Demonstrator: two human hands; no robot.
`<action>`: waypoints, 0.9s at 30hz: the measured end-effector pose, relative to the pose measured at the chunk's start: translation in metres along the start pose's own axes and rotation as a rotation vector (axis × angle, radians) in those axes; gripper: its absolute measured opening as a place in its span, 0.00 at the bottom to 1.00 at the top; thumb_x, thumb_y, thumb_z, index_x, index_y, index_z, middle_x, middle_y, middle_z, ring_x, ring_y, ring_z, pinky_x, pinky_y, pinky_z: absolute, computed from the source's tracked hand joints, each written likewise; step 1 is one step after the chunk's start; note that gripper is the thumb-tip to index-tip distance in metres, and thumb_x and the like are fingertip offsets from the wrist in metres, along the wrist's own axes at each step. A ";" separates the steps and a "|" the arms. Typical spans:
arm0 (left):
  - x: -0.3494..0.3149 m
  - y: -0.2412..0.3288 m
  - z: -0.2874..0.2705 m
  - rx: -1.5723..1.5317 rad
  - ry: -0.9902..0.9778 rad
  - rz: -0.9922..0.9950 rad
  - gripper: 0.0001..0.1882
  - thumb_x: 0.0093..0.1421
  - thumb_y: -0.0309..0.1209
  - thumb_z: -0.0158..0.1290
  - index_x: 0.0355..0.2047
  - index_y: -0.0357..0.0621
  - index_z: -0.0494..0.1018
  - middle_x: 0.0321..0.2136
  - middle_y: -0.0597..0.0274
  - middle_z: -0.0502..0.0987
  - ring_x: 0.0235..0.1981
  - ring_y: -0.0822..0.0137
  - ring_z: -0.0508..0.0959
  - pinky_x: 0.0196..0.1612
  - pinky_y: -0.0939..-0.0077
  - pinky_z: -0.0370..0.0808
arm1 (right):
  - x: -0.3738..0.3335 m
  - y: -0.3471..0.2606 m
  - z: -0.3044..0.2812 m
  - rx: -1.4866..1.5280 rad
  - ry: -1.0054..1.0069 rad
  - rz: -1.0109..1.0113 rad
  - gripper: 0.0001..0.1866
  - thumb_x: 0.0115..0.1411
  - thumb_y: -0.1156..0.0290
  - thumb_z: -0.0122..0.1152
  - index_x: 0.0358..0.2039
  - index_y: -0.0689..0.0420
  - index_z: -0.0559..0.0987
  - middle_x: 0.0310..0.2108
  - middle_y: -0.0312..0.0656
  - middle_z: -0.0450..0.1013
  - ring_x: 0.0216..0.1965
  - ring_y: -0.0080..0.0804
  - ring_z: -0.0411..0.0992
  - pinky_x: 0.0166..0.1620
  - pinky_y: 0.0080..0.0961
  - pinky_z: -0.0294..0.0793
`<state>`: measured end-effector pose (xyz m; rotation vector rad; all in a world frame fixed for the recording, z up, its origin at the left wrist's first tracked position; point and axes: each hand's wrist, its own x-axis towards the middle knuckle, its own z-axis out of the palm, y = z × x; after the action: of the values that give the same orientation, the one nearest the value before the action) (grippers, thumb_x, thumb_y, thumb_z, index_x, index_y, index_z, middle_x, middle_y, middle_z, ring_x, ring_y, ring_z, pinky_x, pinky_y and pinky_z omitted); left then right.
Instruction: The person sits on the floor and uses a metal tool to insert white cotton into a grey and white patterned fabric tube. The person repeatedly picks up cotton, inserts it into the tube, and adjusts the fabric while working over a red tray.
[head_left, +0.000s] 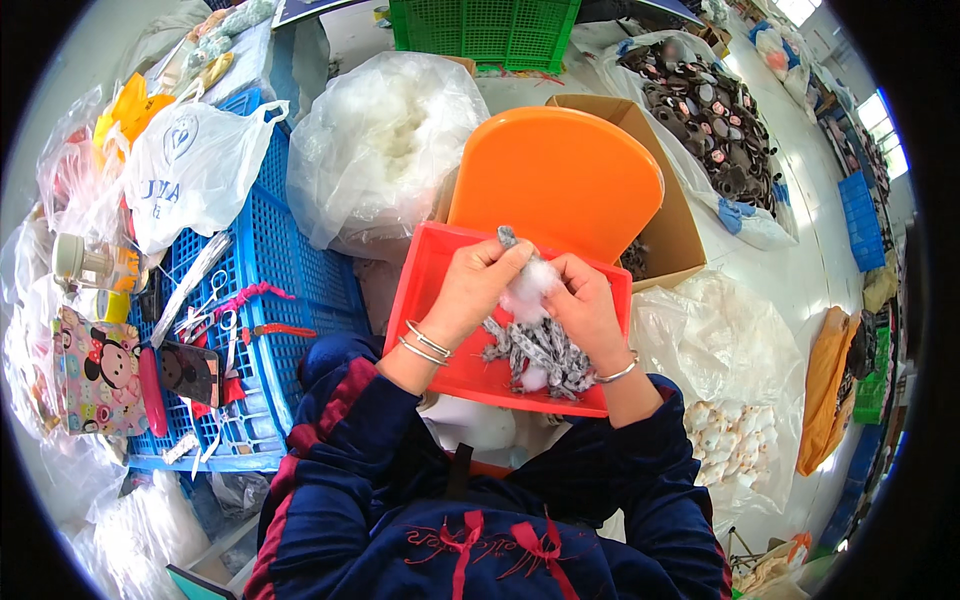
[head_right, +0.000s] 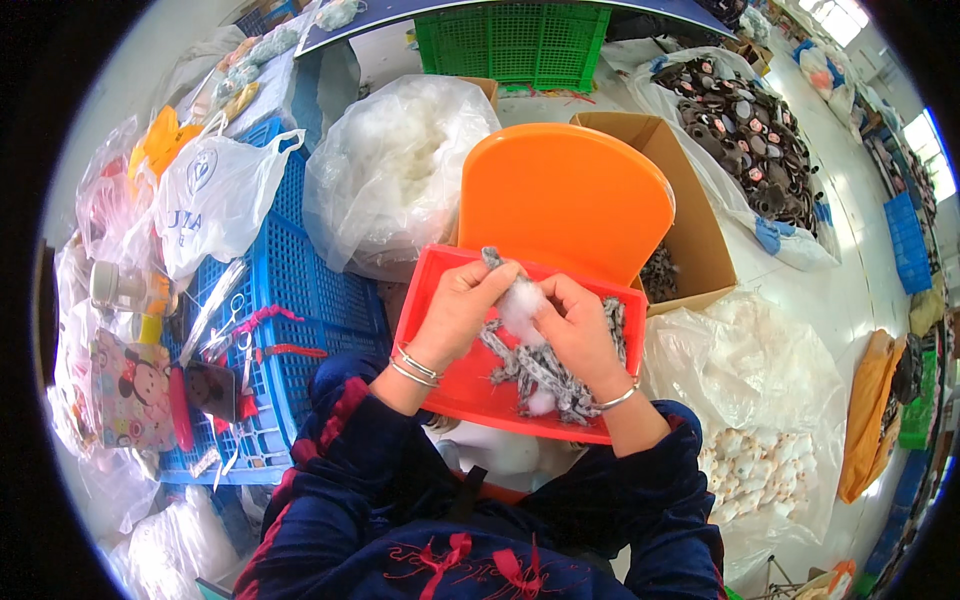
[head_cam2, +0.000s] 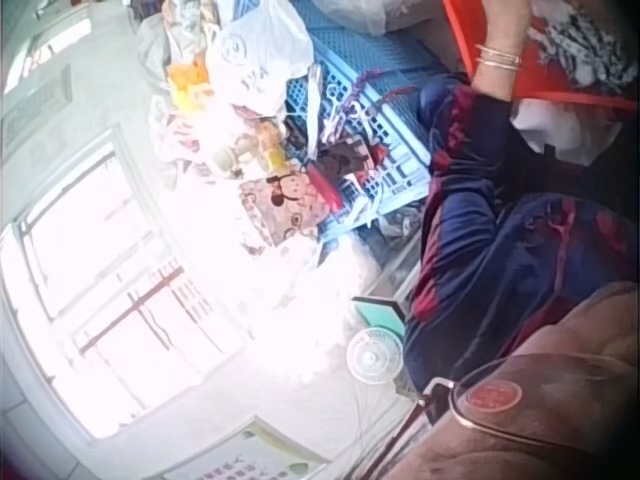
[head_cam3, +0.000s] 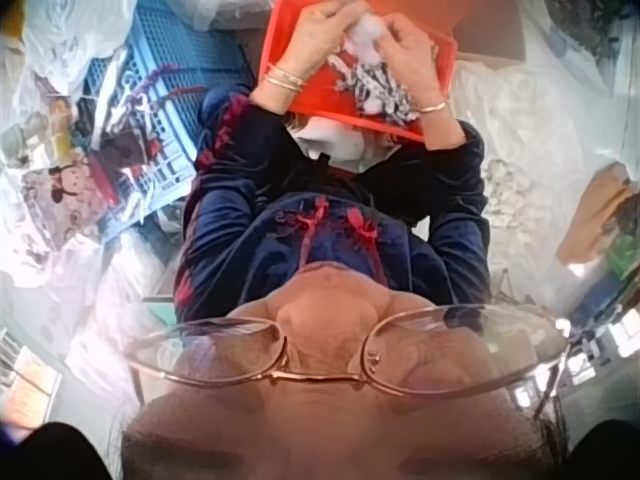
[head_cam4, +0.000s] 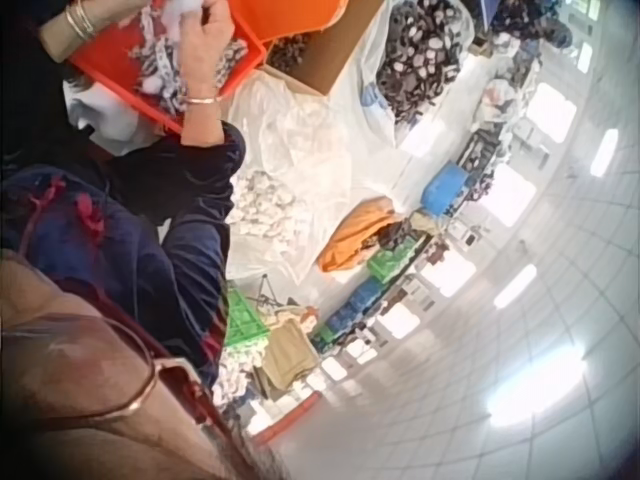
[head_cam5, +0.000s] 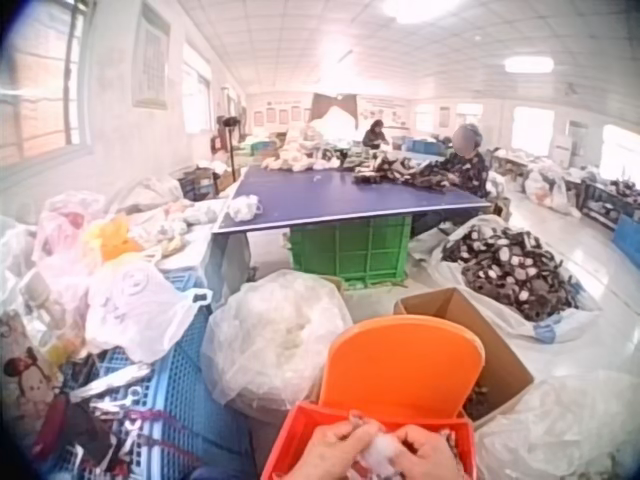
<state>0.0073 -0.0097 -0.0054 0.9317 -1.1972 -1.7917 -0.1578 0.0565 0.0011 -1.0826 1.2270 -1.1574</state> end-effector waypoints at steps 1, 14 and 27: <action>0.001 0.002 -0.003 0.014 0.007 0.007 0.12 0.64 0.35 0.55 0.32 0.36 0.79 0.25 0.71 0.75 0.28 0.81 0.72 0.33 0.85 0.68 | 0.002 0.000 -0.006 -0.006 -0.037 0.008 0.05 0.63 0.74 0.56 0.35 0.62 0.74 0.28 0.31 0.71 0.28 0.13 0.65 0.31 0.14 0.65; 0.002 -0.006 -0.004 0.131 0.034 0.184 0.10 0.64 0.30 0.55 0.31 0.35 0.77 0.28 0.74 0.75 0.30 0.84 0.69 0.32 0.84 0.67 | 0.004 -0.012 0.010 0.299 0.015 0.226 0.08 0.62 0.71 0.59 0.38 0.61 0.73 0.22 0.32 0.68 0.14 0.13 0.59 0.16 0.13 0.57; -0.002 0.006 0.001 -0.014 0.057 0.137 0.09 0.63 0.31 0.56 0.32 0.37 0.78 0.28 0.74 0.76 0.30 0.85 0.71 0.33 0.85 0.69 | 0.001 -0.028 0.010 0.443 0.017 0.216 0.04 0.60 0.76 0.58 0.35 0.62 0.73 0.21 0.32 0.70 0.13 0.12 0.59 0.16 0.13 0.56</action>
<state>0.0086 -0.0096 0.0003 0.8662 -1.1816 -1.6528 -0.1491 0.0520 0.0296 -0.5949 1.0069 -1.1971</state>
